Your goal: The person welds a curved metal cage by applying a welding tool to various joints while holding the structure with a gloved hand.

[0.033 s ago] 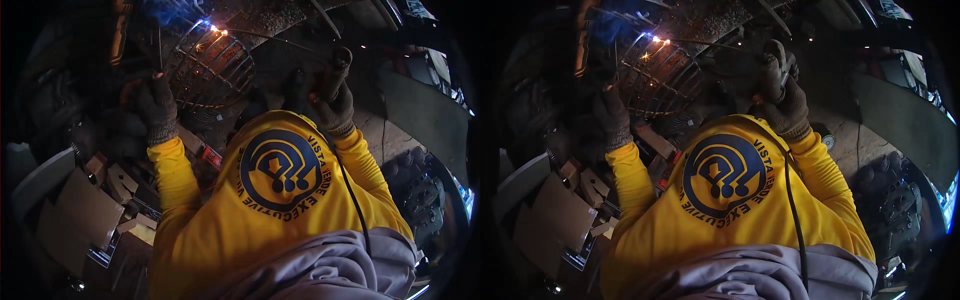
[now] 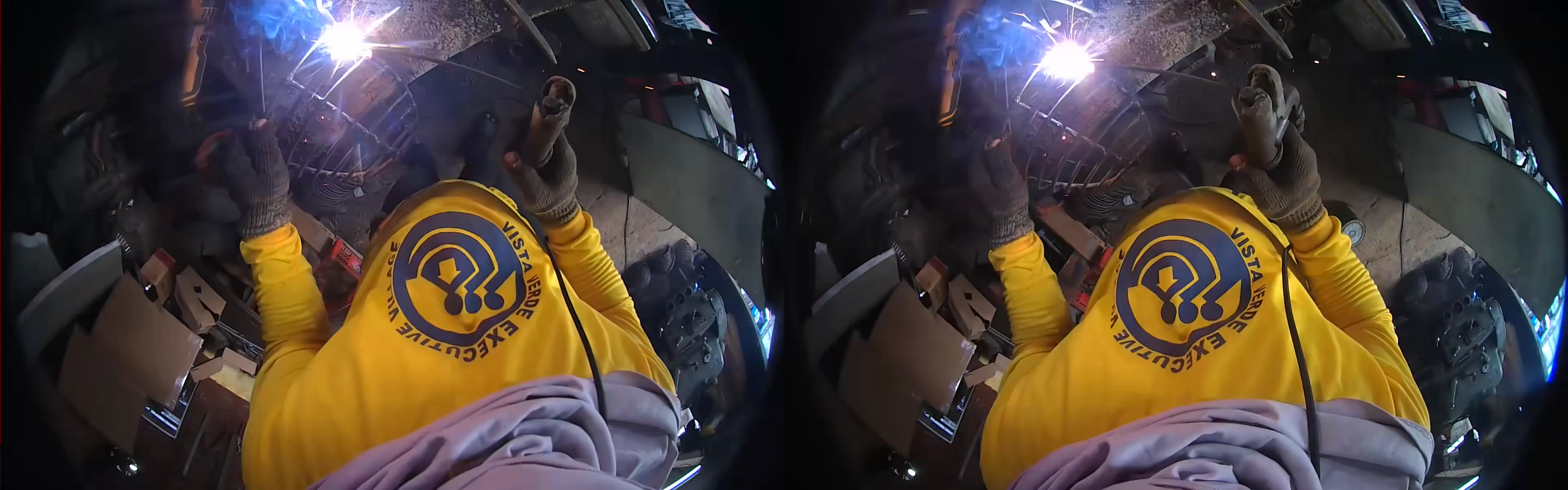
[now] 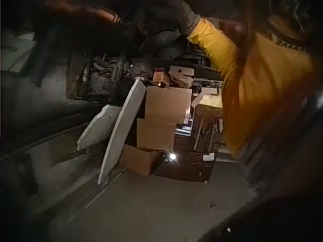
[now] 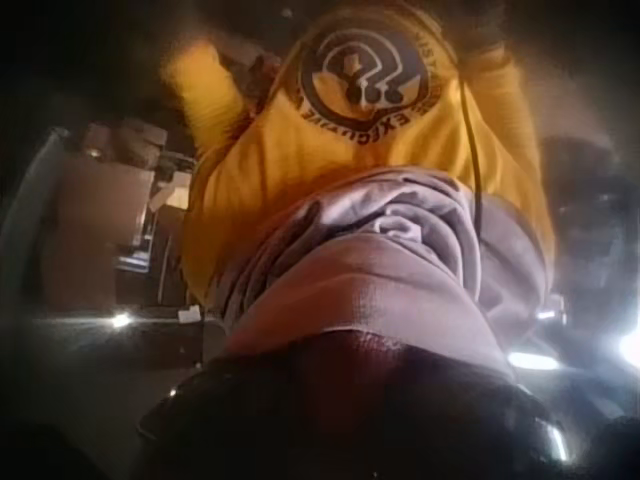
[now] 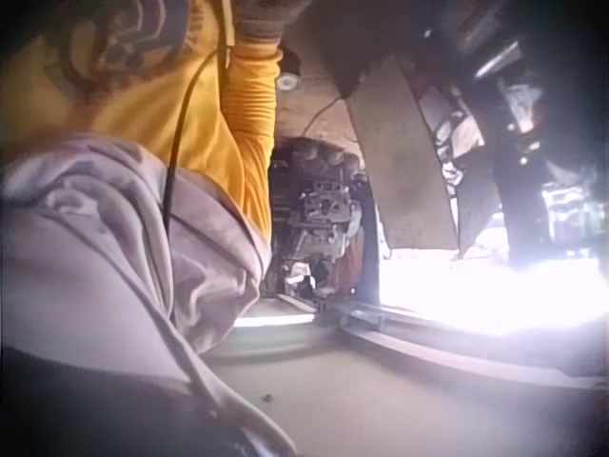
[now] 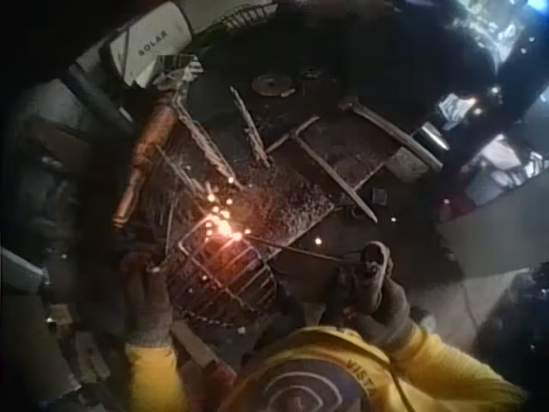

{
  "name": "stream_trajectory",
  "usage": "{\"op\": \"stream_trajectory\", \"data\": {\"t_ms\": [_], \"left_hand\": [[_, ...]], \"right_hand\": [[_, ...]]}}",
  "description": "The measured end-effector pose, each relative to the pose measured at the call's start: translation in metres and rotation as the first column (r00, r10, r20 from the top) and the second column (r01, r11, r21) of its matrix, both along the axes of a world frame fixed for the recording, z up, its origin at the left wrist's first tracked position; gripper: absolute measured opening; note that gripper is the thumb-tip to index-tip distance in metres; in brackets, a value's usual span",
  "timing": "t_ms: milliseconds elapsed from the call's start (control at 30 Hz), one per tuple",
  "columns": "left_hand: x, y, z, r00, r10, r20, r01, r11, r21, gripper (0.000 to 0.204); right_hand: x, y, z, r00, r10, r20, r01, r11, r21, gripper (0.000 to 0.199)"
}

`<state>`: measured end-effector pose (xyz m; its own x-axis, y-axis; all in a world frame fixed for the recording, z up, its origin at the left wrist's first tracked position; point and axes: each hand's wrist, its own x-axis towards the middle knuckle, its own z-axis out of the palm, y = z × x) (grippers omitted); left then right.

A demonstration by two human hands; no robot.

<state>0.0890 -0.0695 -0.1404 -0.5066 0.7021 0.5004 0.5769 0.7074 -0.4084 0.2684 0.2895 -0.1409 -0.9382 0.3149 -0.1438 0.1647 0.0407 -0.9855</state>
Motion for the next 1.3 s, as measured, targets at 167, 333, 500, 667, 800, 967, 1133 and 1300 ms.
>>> {"op": "stream_trajectory", "data": {"t_ms": [167, 333, 500, 667, 800, 967, 1133, 1300], "left_hand": [[0.002, -0.002, -0.011, 0.866, 0.082, 0.494, -0.329, 0.836, 0.439, 0.031], [-0.002, 0.006, 0.003, 0.738, 0.102, 0.667, -0.485, 0.768, 0.418, 0.033], [-0.002, 0.016, 0.014, 0.762, 0.136, 0.633, -0.441, 0.825, 0.353, 0.035], [0.000, 0.024, 0.021, 0.800, 0.091, 0.593, -0.386, 0.835, 0.393, 0.037], [0.002, 0.027, 0.026, 0.762, 0.058, 0.644, -0.413, 0.811, 0.415, 0.037], [0.001, 0.023, 0.023, 0.769, 0.081, 0.635, -0.424, 0.807, 0.412, 0.037], [0.003, 0.021, 0.026, 0.720, 0.119, 0.683, -0.456, 0.824, 0.337, 0.035], [-0.020, -0.029, -0.013, 0.876, 0.157, 0.456, -0.202, 0.978, 0.052, 0.028]], "right_hand": [[0.004, -0.002, -0.012, 0.998, -0.061, -0.007, 0.061, 0.997, -0.050, 0.051], [0.004, 0.006, -0.018, 0.998, 0.043, -0.041, -0.040, 0.996, 0.077, 0.063], [0.004, -0.001, -0.013, 1.000, 0.011, -0.006, -0.011, 0.998, 0.064, 0.056], [0.004, -0.003, -0.012, 0.999, -0.043, 0.023, 0.042, 0.999, 0.025, 0.051], [0.003, -0.001, -0.008, 0.999, -0.015, 0.047, 0.014, 1.000, 0.021, 0.050], [0.002, -0.002, -0.008, 1.000, -0.017, 0.018, 0.016, 0.999, 0.041, 0.050], [0.002, 0.002, -0.008, 0.996, 0.086, 0.024, -0.088, 0.988, 0.128, 0.050], [-0.002, -0.002, -0.006, 0.996, 0.077, -0.054, -0.071, 0.992, 0.101, 0.043]]}}
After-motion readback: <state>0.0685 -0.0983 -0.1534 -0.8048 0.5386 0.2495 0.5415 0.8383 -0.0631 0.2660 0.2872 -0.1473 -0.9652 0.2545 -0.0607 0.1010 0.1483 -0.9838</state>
